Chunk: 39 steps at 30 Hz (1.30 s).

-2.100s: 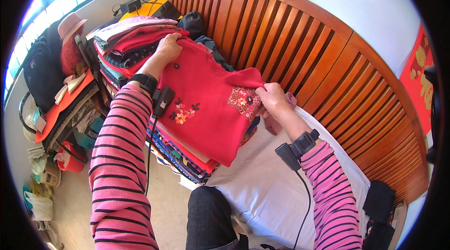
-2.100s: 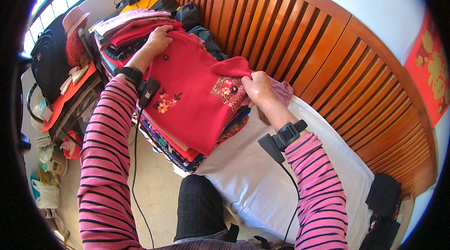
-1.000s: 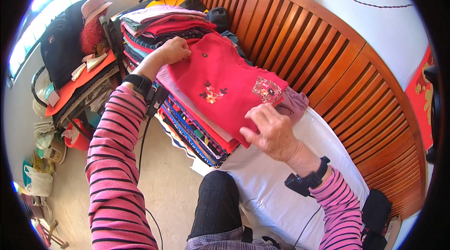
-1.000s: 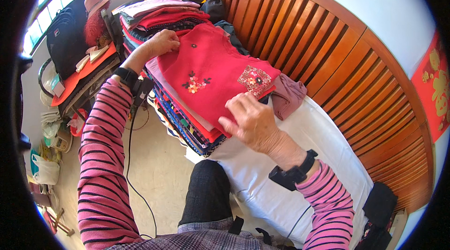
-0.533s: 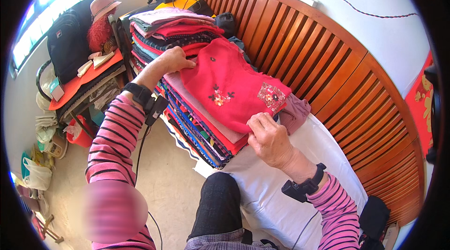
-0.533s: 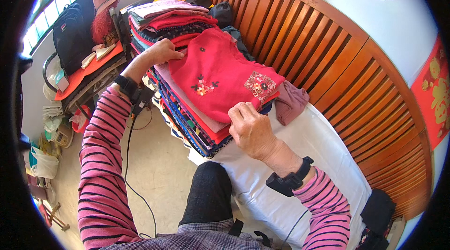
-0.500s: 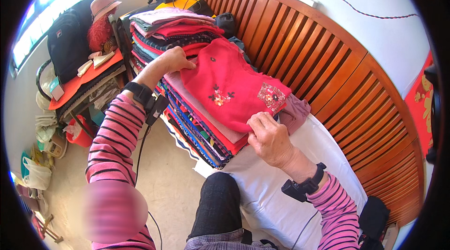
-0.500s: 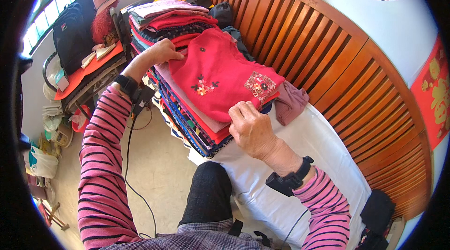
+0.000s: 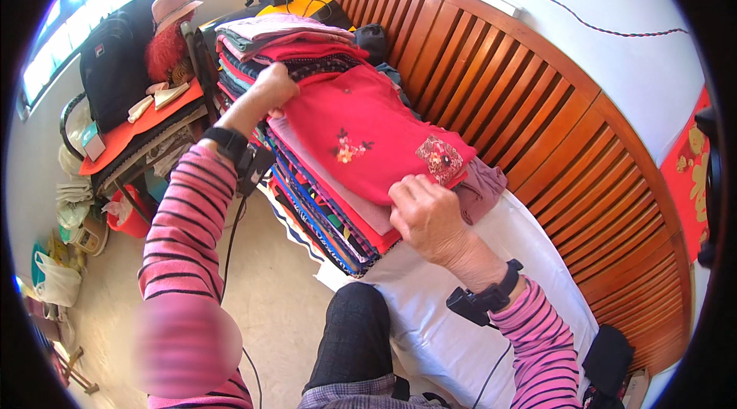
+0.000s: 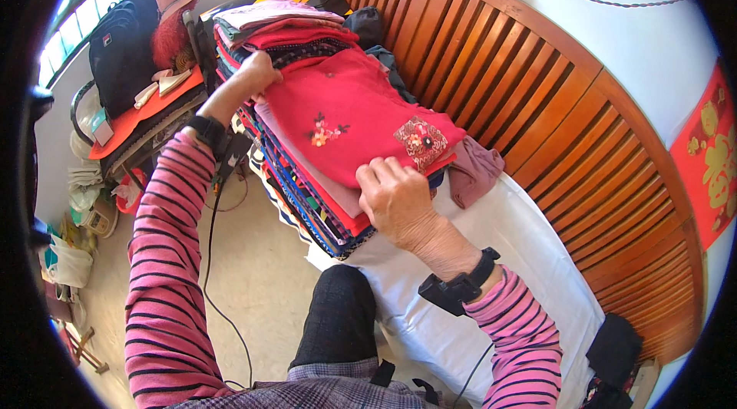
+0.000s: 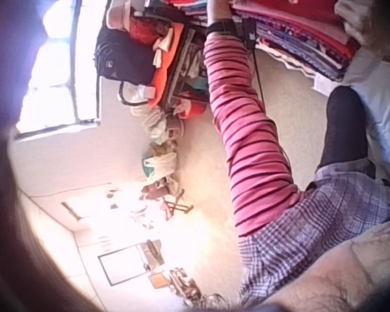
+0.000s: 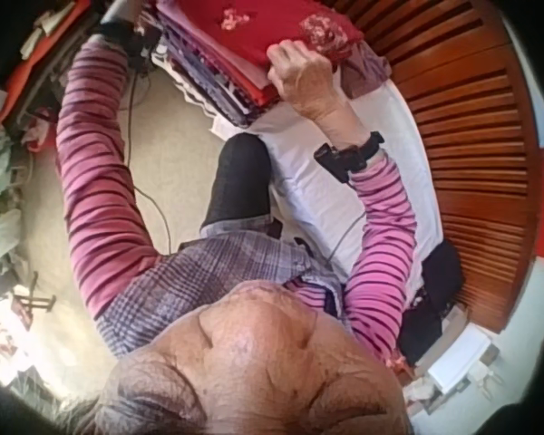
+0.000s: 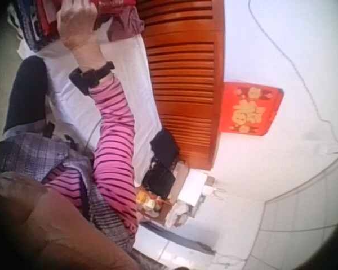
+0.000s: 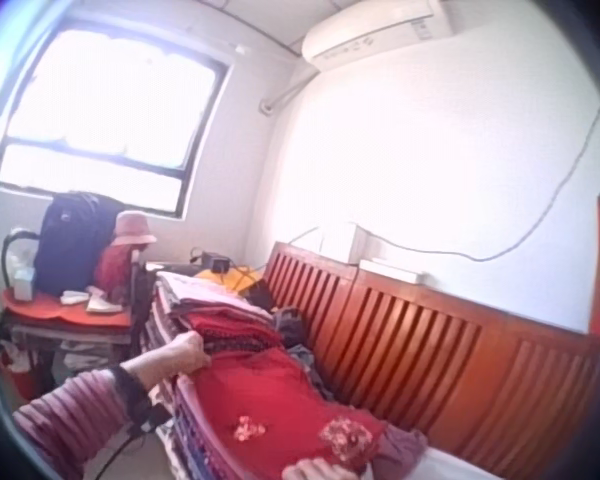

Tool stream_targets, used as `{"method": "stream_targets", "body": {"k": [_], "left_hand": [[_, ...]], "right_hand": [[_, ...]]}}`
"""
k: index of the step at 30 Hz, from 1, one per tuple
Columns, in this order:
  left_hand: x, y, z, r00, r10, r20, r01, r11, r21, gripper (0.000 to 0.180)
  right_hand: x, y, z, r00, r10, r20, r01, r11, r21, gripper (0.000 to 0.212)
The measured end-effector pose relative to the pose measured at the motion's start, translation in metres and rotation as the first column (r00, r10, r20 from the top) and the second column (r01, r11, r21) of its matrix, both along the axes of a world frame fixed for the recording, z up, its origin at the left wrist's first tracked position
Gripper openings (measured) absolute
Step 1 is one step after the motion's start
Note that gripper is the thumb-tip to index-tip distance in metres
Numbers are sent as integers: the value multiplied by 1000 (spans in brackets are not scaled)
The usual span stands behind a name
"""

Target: The person folds a red shirt on a white sheet, then places it on a stack of folded clothes. They smooth the sheet and pick up a pink shirt to fold.

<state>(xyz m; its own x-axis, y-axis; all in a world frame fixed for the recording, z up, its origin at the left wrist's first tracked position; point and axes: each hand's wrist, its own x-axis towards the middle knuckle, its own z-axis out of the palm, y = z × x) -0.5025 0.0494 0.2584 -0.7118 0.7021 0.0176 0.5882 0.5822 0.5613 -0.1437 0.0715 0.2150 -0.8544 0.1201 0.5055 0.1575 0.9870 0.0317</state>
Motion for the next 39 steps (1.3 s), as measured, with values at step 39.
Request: {"method": "stream_targets", "body": {"k": [39], "left_hand": [[31, -16, -89, 706, -495, -507, 438, 867, -237, 77]], "right_hand": [[-22, 25, -40, 982, -97, 160, 117, 986, -117, 73]]}}
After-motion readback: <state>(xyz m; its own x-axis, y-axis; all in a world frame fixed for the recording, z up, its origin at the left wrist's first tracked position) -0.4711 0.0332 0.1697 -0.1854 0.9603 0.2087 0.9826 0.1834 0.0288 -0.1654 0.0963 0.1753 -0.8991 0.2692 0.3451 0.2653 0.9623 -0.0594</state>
